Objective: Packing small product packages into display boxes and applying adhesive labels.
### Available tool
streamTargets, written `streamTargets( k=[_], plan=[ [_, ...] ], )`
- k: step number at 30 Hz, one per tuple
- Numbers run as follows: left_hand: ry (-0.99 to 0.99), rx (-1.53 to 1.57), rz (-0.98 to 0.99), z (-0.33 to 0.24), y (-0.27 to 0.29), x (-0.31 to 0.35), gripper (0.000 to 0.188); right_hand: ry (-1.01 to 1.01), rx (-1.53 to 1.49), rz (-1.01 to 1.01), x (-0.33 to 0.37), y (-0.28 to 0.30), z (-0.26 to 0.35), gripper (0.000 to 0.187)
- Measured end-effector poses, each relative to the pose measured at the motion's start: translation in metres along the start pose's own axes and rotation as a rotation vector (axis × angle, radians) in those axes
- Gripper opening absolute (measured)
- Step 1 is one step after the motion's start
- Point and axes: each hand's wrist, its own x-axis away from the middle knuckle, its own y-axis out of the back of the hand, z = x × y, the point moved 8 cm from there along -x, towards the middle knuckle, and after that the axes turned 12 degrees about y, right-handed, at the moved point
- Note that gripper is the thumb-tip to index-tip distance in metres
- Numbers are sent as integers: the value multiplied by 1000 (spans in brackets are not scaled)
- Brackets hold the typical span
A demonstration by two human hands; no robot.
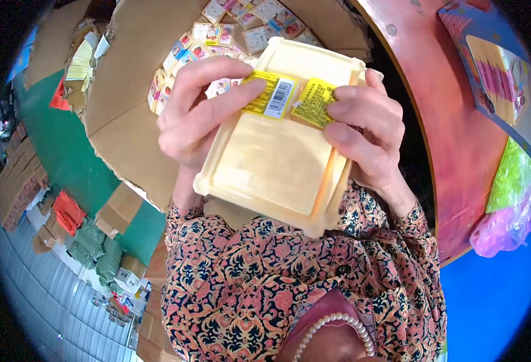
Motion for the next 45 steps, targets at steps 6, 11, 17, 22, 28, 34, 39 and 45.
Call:
streamTargets(
  k=[6,11,17,22,28,34,39,45],
  plan=[
    [164,62,46,9,-3,-3,20,50,124,-2,8,2,4,38],
    [123,107,161,9,-15,-3,20,65,112,51,18,-5,8,38],
    [34,73,282,4,-28,-3,23,54,167,115,23,-6,9,35],
    [50,91,385,11,-34,1,21,83,131,129,27,-11,8,35],
    [278,359,316,30,-26,1,25,113,104,122,18,-16,8,34],
    [94,180,343,19,-34,2,26,124,151,145,23,-17,7,31],
    [136,245,337,30,-33,4,21,131,150,189,24,-19,8,31],
    [479,564,74,60,-21,5,26,210,219,149,27,-20,12,30]
  ],
)
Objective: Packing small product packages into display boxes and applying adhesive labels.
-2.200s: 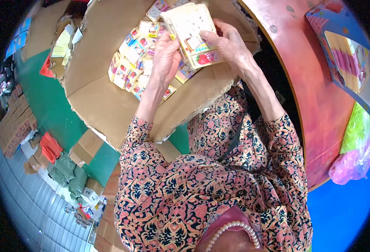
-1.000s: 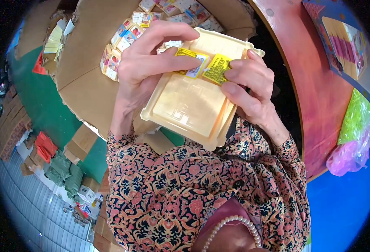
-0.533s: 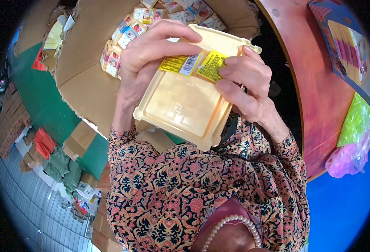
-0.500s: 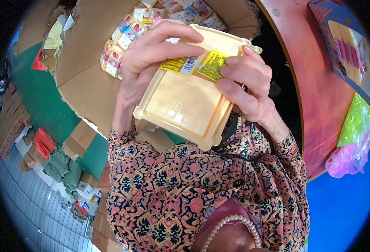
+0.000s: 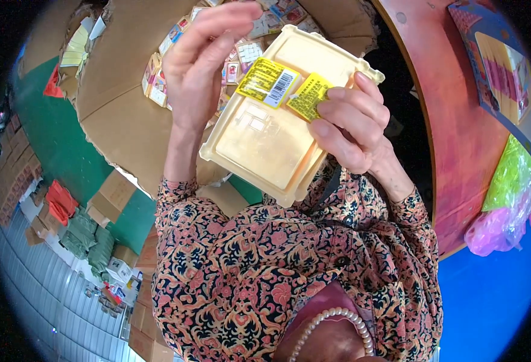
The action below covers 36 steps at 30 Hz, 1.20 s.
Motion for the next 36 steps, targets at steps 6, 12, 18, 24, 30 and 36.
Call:
streamTargets(
  k=[6,12,18,24,30,36],
  plan=[
    [602,664,166,50,-18,12,40,22,37,20,7,-1,1,34],
    [690,472,153,45,-31,19,44,15,84,13,9,-3,-1,33],
    [618,403,54,27,-36,17,45,38,110,-67,13,5,-7,25],
    [627,239,-28,35,-26,19,47,-133,-37,-181,17,15,-33,28],
    [459,308,142,18,-41,11,51,-325,-252,-530,23,36,-52,46],
    [822,852,127,30,-64,8,48,-235,-108,-733,19,83,-46,45]
  ],
)
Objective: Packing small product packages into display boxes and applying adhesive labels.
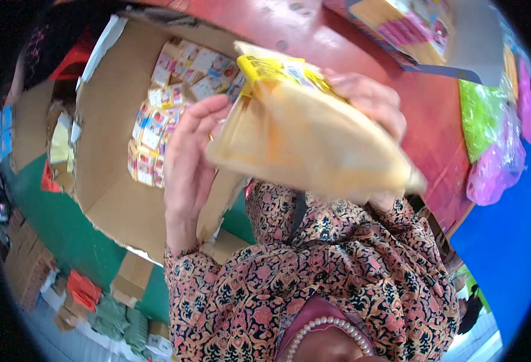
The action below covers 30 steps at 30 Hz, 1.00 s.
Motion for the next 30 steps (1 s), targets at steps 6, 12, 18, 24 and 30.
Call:
streamTargets(
  k=[6,12,18,24,30],
  plan=[
    [-59,-266,-50,35,-46,-6,51,291,753,431,-29,7,52,30],
    [-32,-392,203,46,-108,-57,51,273,993,492,-26,50,40,40],
    [-283,-723,173,34,-127,-86,43,75,950,633,-7,52,26,44],
    [-156,-966,149,-2,-122,-99,44,127,814,486,-44,73,29,26],
    [-23,-1076,260,19,-138,-98,46,-547,651,612,-26,106,-12,25]
  ],
)
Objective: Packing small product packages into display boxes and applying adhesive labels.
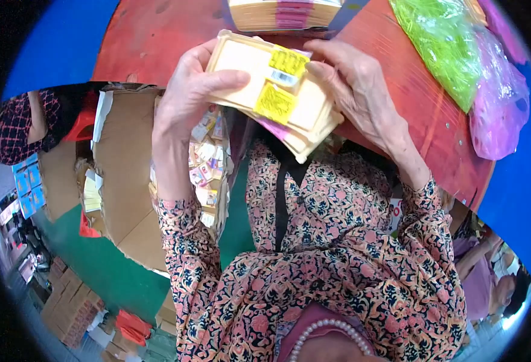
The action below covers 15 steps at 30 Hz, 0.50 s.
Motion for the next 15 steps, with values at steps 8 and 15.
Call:
streamTargets(
  k=[8,15],
  plan=[
    [-16,-168,306,-11,-96,-35,41,-510,-811,-33,75,16,-29,45],
    [-419,-501,-220,-54,-163,-57,52,-620,-636,-727,149,59,-67,41]
  ],
)
